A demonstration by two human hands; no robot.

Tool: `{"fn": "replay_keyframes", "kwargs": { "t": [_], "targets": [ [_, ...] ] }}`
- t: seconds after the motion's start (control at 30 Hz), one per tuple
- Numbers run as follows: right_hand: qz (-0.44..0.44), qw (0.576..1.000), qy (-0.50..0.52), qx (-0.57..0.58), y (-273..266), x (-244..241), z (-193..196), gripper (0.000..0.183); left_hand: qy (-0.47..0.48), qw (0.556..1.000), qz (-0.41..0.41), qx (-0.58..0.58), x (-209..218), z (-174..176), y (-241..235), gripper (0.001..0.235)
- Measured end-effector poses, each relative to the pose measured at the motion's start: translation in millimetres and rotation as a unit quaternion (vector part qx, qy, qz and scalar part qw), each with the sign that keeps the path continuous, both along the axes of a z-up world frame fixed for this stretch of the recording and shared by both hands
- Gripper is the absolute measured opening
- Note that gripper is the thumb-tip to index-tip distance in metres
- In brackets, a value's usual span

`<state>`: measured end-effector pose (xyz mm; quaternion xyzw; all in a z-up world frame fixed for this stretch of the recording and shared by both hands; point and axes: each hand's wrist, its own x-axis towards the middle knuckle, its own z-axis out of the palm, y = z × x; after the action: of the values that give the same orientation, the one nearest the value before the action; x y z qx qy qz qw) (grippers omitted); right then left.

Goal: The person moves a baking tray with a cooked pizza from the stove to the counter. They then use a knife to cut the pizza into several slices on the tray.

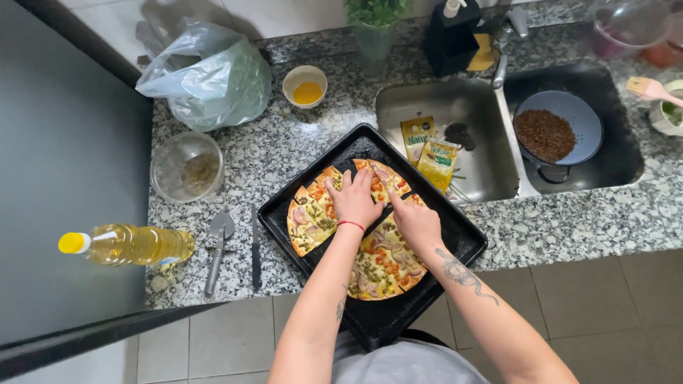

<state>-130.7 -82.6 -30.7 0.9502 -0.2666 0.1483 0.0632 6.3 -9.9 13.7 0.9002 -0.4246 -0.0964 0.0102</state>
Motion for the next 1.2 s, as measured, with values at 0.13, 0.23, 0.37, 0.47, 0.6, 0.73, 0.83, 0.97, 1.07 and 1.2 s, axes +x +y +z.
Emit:
{"fn": "replay_keyframes", "kwargs": {
  "t": [0.13, 0.23, 0.37, 0.47, 0.6, 0.73, 0.83, 0.97, 1.07, 1.2],
  "targets": [
    [0.011, 1.0, 0.003, 0.018, 7.1, -21.9, 8.0, 0.04, -0.003, 1.0, 0.006, -0.015, -2.5, 2.5, 0.8, 0.064],
    [0.014, 1.0, -0.009, -0.003, 7.1, -19.2, 4.7, 0.039, -0.01, 1.0, 0.006, -0.018, -1.1, 0.9, 1.8, 0.063],
    [0.003, 1.0, -0.012, 0.016, 6.5, -20.3, 5.8, 0.042, -0.007, 1.0, 0.005, -0.013, -1.7, 2.3, 0.4, 0.063],
    [0.006, 1.0, 0.005, 0.01, 12.6, -43.9, 1.1, 0.047, -0.005, 1.0, 0.004, -0.006, -2.1, 2.1, 0.7, 0.063],
    [0.002, 1.0, 0.001, 0.004, 14.3, -39.7, 8.1, 0.043, 0.004, 1.0, 0.001, -0.008, -1.6, 5.0, 0.2, 0.065],
    [0.0, 1.0, -0.004, 0.028, 15.8, -42.8, 8.9, 0.037, 0.004, 1.0, 0.0, 0.002, -2.9, 7.2, 0.9, 0.064],
    [-0.007, 0.999, 0.014, 0.036, 16.9, -59.4, 10.8, 0.038, 0.01, 1.0, 0.0, -0.002, -0.3, 7.9, -1.9, 0.065],
    [-0.007, 0.999, 0.012, 0.037, 22.3, -62.0, 25.8, 0.045, -0.006, 1.0, 0.004, 0.001, 7.2, -1.5, -1.2, 0.067],
    [-0.013, 0.997, -0.005, 0.072, 26.4, -56.2, 37.0, 0.038, -0.002, 0.999, 0.019, -0.036, 12.9, 0.3, 5.5, 0.069],
    [-0.04, 0.994, -0.003, 0.101, 19.7, -60.0, 51.6, 0.038, 0.005, 0.998, -0.003, -0.067, 2.7, 3.8, 2.7, 0.075]
  ]
}}
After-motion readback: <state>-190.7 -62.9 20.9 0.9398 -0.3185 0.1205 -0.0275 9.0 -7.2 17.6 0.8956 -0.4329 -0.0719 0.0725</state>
